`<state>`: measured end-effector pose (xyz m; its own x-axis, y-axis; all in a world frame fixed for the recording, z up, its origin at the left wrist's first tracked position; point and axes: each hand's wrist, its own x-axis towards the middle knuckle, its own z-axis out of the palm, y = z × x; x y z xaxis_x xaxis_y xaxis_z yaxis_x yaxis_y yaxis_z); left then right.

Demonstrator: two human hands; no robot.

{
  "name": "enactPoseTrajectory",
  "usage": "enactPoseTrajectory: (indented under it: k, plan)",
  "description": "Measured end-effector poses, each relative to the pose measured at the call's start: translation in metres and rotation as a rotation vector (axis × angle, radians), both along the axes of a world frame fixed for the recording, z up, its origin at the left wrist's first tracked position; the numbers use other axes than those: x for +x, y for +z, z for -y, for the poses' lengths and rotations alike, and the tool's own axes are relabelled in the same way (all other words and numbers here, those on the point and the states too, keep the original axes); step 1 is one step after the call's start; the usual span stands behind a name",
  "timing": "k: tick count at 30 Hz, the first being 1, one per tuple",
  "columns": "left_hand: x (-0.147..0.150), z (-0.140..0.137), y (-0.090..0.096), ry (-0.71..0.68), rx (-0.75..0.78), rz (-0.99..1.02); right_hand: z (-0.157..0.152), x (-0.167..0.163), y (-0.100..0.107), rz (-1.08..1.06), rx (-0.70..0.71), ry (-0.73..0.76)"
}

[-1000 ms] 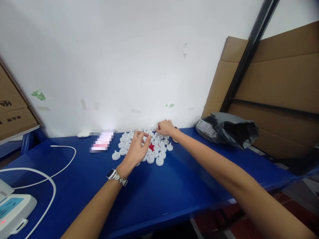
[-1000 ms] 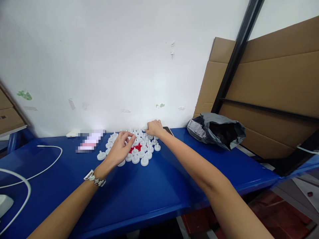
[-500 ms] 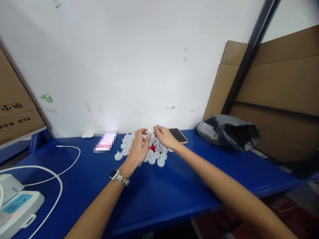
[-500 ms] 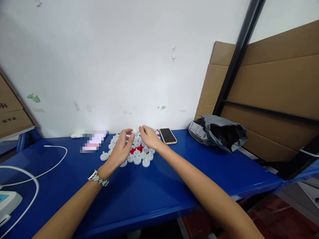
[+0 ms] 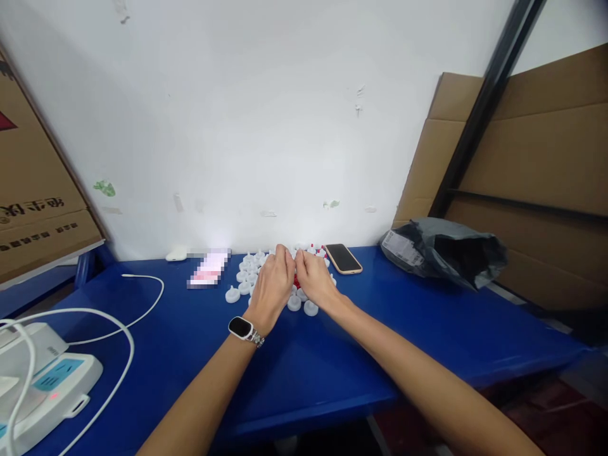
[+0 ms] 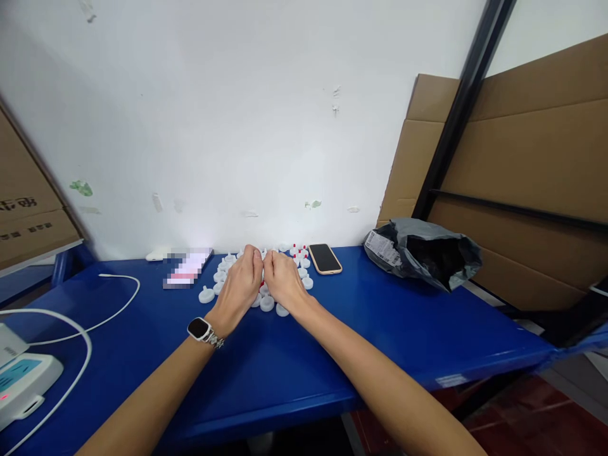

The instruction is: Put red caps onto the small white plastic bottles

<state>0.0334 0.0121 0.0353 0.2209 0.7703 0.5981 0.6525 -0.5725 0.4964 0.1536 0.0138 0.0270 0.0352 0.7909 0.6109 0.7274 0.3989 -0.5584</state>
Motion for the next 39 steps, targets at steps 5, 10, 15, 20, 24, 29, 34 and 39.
enactPoseTrajectory:
  k: [5, 10, 15, 20, 24, 29, 34, 39]
  plan:
    - [0.002, -0.003, -0.001, 0.014, 0.005, 0.019, -0.001, -0.001, 0.000, 0.008, 0.003, -0.025]
    - [0.005, -0.012, -0.007, -0.111, -0.179, 0.307, -0.002, -0.003, -0.001, 0.005, 0.021, -0.023]
    - [-0.002, -0.005, -0.004, -0.162, -0.145, 0.232, 0.002, -0.001, -0.002, -0.021, -0.058, 0.113]
    - [-0.002, 0.000, 0.000, -0.164, -0.135, 0.172, 0.006, -0.004, -0.001, -0.165, -0.062, 0.188]
    - [-0.011, -0.007, 0.004, 0.012, 0.038, 0.055, 0.005, 0.003, 0.003, -0.258, -0.041, 0.068]
    - [-0.032, -0.020, 0.003, 0.041, -0.078, 0.089, -0.006, 0.023, -0.001, -0.024, -0.084, 0.050]
    - [-0.032, -0.024, -0.003, -0.044, -0.180, 0.110, -0.020, 0.027, -0.008, 0.148, -0.175, 0.172]
    - [-0.023, -0.020, -0.005, -0.099, -0.224, 0.126, -0.020, 0.032, -0.002, -0.126, -0.172, 0.278]
